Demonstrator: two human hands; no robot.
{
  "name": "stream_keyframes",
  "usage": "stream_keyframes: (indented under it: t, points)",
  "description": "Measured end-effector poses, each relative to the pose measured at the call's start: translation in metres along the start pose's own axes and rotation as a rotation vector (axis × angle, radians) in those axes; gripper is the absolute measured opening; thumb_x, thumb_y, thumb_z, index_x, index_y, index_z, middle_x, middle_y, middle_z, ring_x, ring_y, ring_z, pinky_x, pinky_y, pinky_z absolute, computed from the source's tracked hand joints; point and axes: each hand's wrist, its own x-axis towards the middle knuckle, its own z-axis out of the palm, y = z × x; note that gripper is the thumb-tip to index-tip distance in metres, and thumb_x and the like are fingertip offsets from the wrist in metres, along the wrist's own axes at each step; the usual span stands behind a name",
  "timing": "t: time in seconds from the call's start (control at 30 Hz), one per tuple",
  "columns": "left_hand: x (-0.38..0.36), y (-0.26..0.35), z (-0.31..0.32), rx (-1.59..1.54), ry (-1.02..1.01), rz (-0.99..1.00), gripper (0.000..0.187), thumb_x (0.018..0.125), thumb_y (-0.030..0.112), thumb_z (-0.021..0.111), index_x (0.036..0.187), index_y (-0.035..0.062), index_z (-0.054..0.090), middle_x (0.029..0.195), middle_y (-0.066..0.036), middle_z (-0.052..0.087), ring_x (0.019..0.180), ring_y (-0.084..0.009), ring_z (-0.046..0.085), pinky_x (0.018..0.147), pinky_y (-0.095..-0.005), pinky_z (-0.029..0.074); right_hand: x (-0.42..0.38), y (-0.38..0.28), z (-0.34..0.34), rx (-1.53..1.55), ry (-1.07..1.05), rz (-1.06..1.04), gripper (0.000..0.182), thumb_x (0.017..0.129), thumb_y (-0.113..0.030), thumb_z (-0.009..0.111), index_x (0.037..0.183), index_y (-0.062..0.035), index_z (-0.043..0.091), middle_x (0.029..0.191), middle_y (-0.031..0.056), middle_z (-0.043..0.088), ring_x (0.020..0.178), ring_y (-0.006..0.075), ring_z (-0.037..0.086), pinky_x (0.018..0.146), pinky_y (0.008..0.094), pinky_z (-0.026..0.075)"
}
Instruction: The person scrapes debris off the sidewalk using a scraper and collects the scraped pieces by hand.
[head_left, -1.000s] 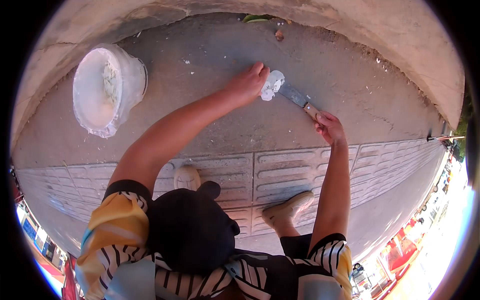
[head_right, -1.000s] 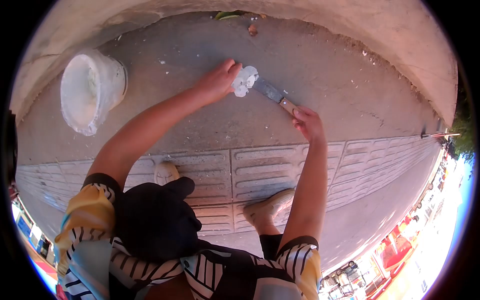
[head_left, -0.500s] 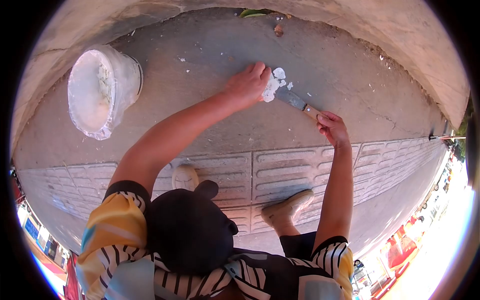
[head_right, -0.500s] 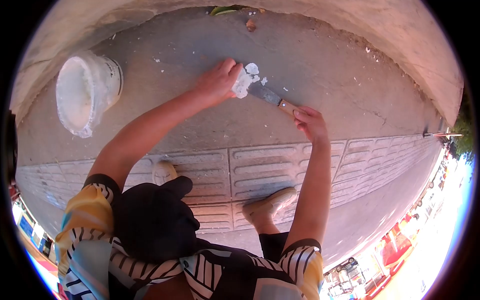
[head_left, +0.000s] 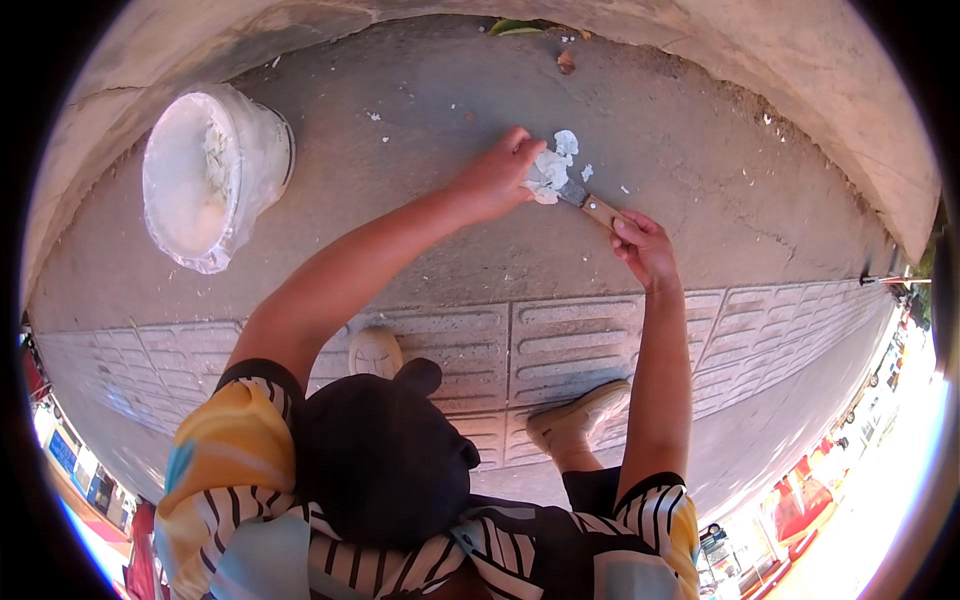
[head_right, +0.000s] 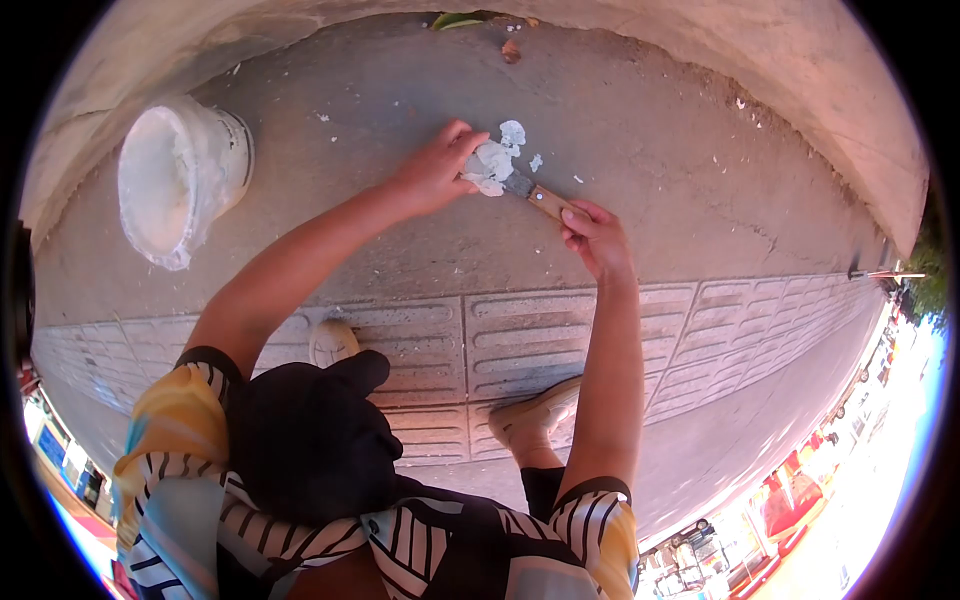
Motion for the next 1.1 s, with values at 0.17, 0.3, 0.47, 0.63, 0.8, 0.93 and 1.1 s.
stream_keyframes:
  t: [0.17, 0.3, 0.47, 0.63, 0.8, 0.93, 1.1]
  points:
    - [-0.024, -0.019, -0.036, -0.4, 0.149, -0.192, 0.065, 0.076, 0.013, 0.074, 0.131, 0.0027, 0.041, 0.112, -0.011, 0.046, 0.085, -0.014, 0.056, 0.074, -0.0286, 0.049, -0.012, -0.006, 0.008, 0.015, -0.003, -0.042, 0.029, 0.083, -0.007, 0.066, 0.108, 0.0057, 0.057, 0.077, 0.0057, 0.059, 0.063, 0.0117, 0.054, 0.052, 0.0231, 0.041]
    - [-0.052, -0.036, -0.053, -0.535, 0.319, -0.322, 0.054, 0.079, 0.016, 0.073, 0.125, 0.0019, 0.048, 0.108, -0.008, 0.049, 0.073, -0.0099, 0.055, 0.066, -0.0248, 0.048, -0.03, -0.025, 0.034, -0.041, -0.03, -0.093, 0.026, 0.082, -0.005, 0.066, 0.105, 0.0055, 0.058, 0.076, 0.0053, 0.059, 0.062, 0.0116, 0.054, 0.052, 0.023, 0.04]
    - [-0.088, -0.044, -0.053, -0.73, 0.453, -0.422, 0.047, 0.081, 0.02, 0.071, 0.121, 0.0025, 0.053, 0.09, -0.003, 0.056, 0.071, -0.0084, 0.055, 0.061, -0.0253, 0.047, -0.057, -0.071, 0.11, -0.129, -0.197, -0.174, 0.023, 0.082, -0.003, 0.066, 0.103, 0.0048, 0.06, 0.072, 0.0039, 0.058, 0.06, 0.0105, 0.052, 0.05, 0.023, 0.039]
    - [-0.106, -0.055, -0.045, -0.728, 0.361, -0.582, 0.039, 0.084, 0.026, 0.067, 0.113, 0.0026, 0.056, 0.077, -0.003, 0.059, 0.073, -0.011, 0.058, 0.058, -0.028, 0.046, -0.07, -0.117, 0.253, -0.238, -0.454, -0.206, 0.023, 0.08, -0.006, 0.069, 0.1, 0.0037, 0.063, 0.068, 0.0033, 0.057, 0.055, 0.0086, 0.05, 0.046, 0.0225, 0.037]
    - [-0.104, -0.046, -0.039, -0.447, 0.442, -0.366, 0.038, 0.084, 0.022, 0.066, 0.114, 0.0021, 0.053, 0.089, -0.007, 0.058, 0.071, -0.0152, 0.058, 0.065, -0.0305, 0.049, -0.055, -0.102, 0.34, -0.502, -0.374, -0.401, 0.021, 0.079, -0.003, 0.069, 0.097, 0.0044, 0.064, 0.068, 0.0035, 0.058, 0.052, 0.0066, 0.047, 0.045, 0.0208, 0.033]
    - [-0.099, -0.034, -0.047, -0.433, 0.476, -0.297, 0.037, 0.084, 0.014, 0.064, 0.116, 0.0032, 0.052, 0.099, -0.01, 0.055, 0.079, -0.0198, 0.059, 0.071, -0.0329, 0.049, -0.075, -0.112, 0.247, -0.346, -0.05, -0.496, 0.024, 0.076, -0.002, 0.071, 0.098, 0.0043, 0.064, 0.072, 0.0031, 0.059, 0.06, 0.0072, 0.053, 0.052, 0.0216, 0.042]
    - [-0.087, -0.023, -0.039, -0.052, 0.361, -0.092, 0.044, 0.081, 0.009, 0.064, 0.122, 0.0036, 0.049, 0.109, -0.013, 0.051, 0.092, -0.028, 0.057, 0.078, -0.0375, 0.049, -0.074, -0.099, 0.121, -1.04, 0.501, -0.979, 0.03, 0.074, 0.001, 0.069, 0.103, -0.0016, 0.065, 0.091, 0.0052, 0.059, 0.074, 0.0158, 0.058, 0.063, 0.0284, 0.047]
